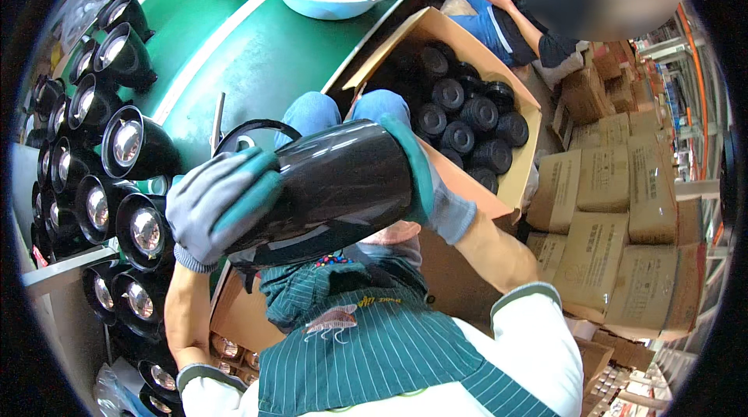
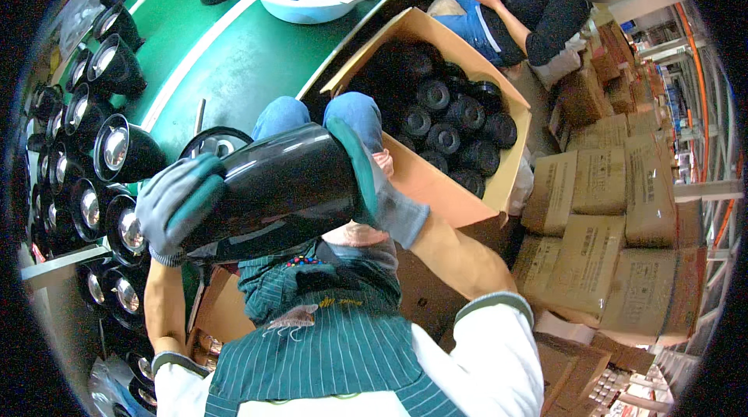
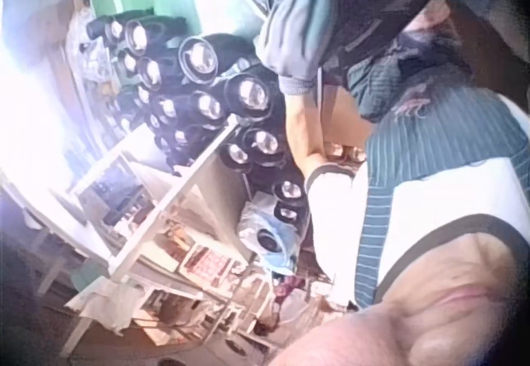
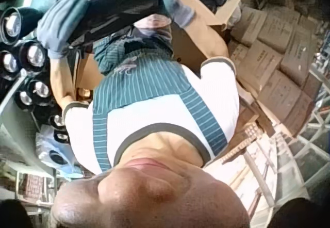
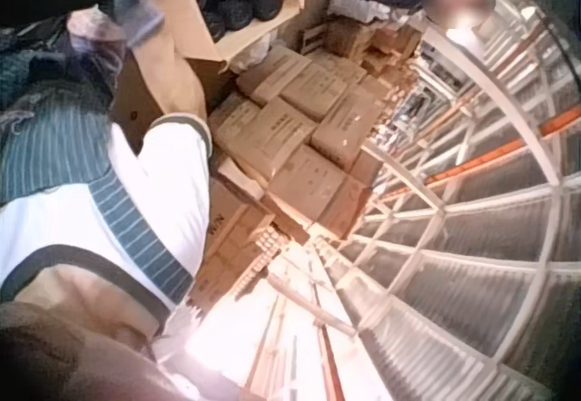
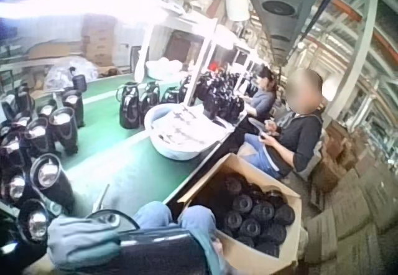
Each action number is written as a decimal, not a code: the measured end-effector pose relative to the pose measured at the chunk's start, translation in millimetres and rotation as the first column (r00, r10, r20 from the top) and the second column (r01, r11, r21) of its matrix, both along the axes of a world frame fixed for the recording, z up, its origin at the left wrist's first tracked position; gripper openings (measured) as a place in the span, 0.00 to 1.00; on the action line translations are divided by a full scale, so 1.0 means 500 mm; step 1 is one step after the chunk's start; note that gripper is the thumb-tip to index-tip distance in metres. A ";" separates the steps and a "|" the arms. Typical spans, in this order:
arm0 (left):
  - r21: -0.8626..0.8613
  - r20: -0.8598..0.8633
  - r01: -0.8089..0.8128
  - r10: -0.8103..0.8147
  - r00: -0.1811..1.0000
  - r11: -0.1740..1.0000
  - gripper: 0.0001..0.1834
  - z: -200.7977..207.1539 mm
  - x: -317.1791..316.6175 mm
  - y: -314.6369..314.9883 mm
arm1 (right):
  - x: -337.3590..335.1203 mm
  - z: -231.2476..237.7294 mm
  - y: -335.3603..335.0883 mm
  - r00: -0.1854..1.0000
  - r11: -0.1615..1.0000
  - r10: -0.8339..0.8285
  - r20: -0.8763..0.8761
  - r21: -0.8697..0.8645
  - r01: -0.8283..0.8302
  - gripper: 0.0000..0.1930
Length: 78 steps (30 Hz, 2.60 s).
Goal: The person sits at a workstation and repeatedly assembles black kettles by inserting a metal rod into the base and securing a circular lid. The person handles the kettle body, rod, and lid one at a time, then places the assembled unit on the table.
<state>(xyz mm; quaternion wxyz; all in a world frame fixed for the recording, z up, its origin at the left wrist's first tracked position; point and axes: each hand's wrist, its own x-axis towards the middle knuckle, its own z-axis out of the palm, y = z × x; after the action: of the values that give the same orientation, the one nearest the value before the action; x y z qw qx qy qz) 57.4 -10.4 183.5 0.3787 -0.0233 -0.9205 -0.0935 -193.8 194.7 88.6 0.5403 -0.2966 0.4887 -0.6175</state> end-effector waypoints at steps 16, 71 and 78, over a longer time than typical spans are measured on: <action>0.039 0.097 -0.100 0.095 0.991 0.994 0.16 -0.042 -0.002 -0.016 | 0.058 -0.204 0.031 0.969 0.958 -0.200 -0.146 -0.236 0.163 0.34; 0.080 0.834 -0.441 0.182 0.521 0.894 0.41 -0.014 -0.198 0.164 | -0.053 -0.103 -0.130 0.907 0.986 -0.072 0.415 -0.110 0.129 0.26; -0.562 0.684 -0.572 0.725 0.085 0.597 0.37 -0.021 -0.289 0.331 | -0.017 -0.165 -0.239 0.961 0.943 0.275 0.015 -0.196 -0.267 0.21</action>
<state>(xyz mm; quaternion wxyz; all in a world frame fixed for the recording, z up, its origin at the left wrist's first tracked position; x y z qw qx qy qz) -87.2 155.1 173.1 -0.1540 0.4098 -0.8855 0.1557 -202.5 75.2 6.3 0.5990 -0.3987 0.3697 -0.5879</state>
